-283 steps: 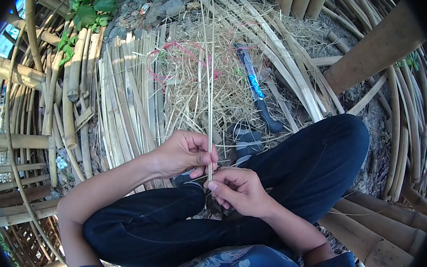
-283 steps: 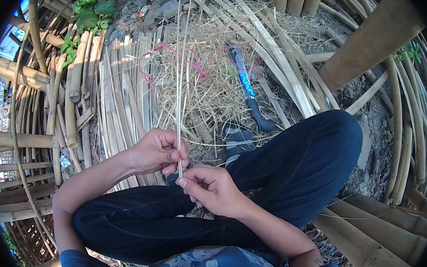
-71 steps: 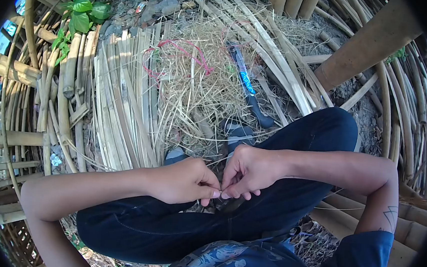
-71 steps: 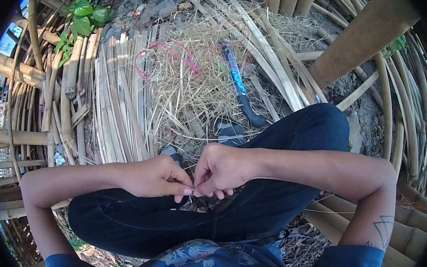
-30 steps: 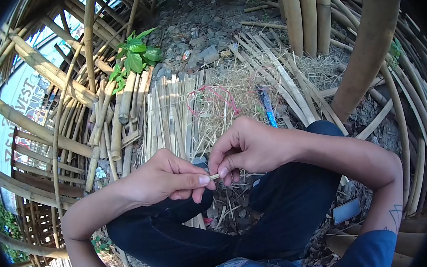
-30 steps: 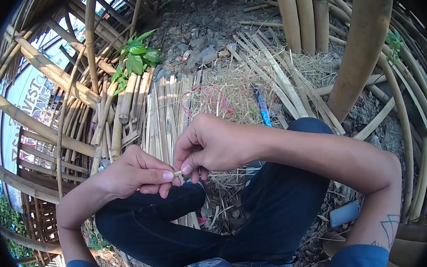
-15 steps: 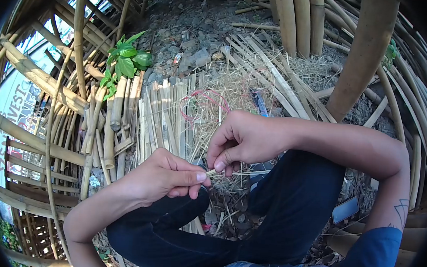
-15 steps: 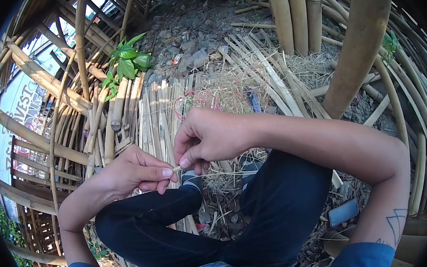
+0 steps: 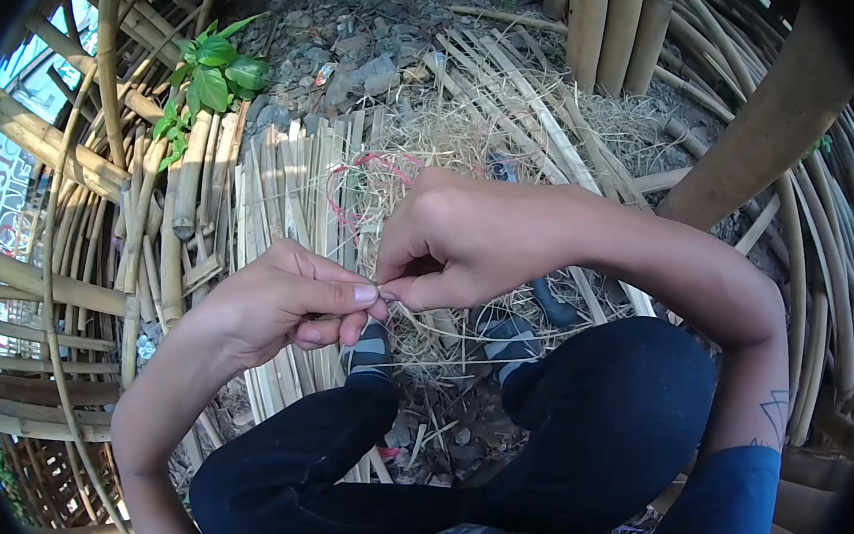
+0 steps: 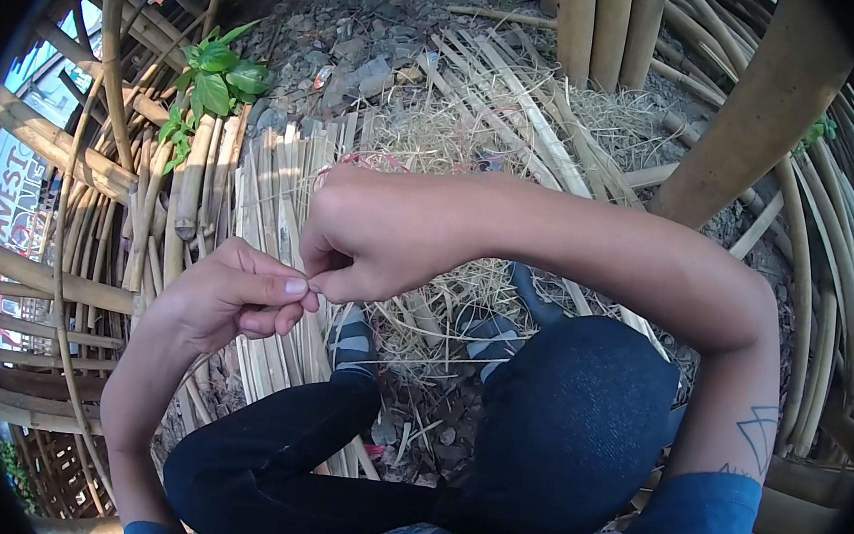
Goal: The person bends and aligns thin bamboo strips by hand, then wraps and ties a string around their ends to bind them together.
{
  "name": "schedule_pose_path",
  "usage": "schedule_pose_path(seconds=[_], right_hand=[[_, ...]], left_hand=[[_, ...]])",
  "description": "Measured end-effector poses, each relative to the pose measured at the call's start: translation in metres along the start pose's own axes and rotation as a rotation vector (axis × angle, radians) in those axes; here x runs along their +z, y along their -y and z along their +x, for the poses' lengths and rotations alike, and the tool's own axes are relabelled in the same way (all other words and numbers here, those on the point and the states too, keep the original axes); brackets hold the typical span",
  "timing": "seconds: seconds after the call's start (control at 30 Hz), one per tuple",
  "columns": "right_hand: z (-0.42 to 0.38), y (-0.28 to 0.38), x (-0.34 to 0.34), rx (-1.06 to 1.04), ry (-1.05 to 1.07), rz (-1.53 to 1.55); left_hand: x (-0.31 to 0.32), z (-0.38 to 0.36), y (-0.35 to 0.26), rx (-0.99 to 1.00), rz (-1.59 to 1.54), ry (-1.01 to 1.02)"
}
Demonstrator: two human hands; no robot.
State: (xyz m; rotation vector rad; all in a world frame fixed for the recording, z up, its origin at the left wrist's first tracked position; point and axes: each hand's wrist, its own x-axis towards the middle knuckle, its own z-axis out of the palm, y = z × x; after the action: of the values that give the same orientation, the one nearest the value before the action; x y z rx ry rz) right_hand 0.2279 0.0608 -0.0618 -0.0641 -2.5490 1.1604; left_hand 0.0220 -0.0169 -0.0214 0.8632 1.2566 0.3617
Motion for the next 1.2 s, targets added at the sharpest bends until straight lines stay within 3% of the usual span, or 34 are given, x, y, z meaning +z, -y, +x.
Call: schedule_pose_path(seconds=[0.03,0.13,0.47,0.6,0.67,0.73,0.87,0.93,1.0,1.13,1.2], right_hand=[[0.004,-0.009,0.002,-0.103,-0.021,-0.03],[0.008,-0.025,0.008,-0.138,-0.025,0.047],[-0.035,-0.113,0.089,-0.044,-0.1,0.194],[-0.064,-0.189,0.054,0.403,-0.296,0.006],[-0.084,-0.25,0.039,0.714,-0.756,-0.116],[-0.109,-0.309,0.03,0.804,-0.921,-0.435],[-0.121,-0.375,0.056,0.795,-0.744,-0.247],[-0.111,-0.37,0.063,1.015,-0.59,-0.317],[-0.113,-0.357,0.05,1.048,-0.671,-0.163],[-0.11,-0.302,0.003,0.854,-1.116,0.442],[-0.1,-0.24,-0.036,0.762,-1.221,0.598]], left_hand=[[-0.006,0.004,-0.001,-0.025,-0.006,0.008],[-0.022,0.017,0.004,-0.093,-0.075,0.091],[-0.025,0.087,0.078,-0.376,-0.185,0.001],[-0.027,0.092,0.093,-0.442,-0.222,-0.029],[-0.026,0.093,0.098,-0.447,-0.22,-0.037],[-0.023,0.093,0.101,-0.47,-0.239,-0.013],[-0.017,0.096,0.104,-0.482,-0.253,0.003],[-0.015,0.096,0.105,-0.481,-0.274,0.008],[-0.016,0.096,0.108,-0.485,-0.289,-0.001],[-0.018,0.092,0.112,-0.484,-0.31,-0.004],[-0.019,0.092,0.112,-0.467,-0.309,-0.002]])
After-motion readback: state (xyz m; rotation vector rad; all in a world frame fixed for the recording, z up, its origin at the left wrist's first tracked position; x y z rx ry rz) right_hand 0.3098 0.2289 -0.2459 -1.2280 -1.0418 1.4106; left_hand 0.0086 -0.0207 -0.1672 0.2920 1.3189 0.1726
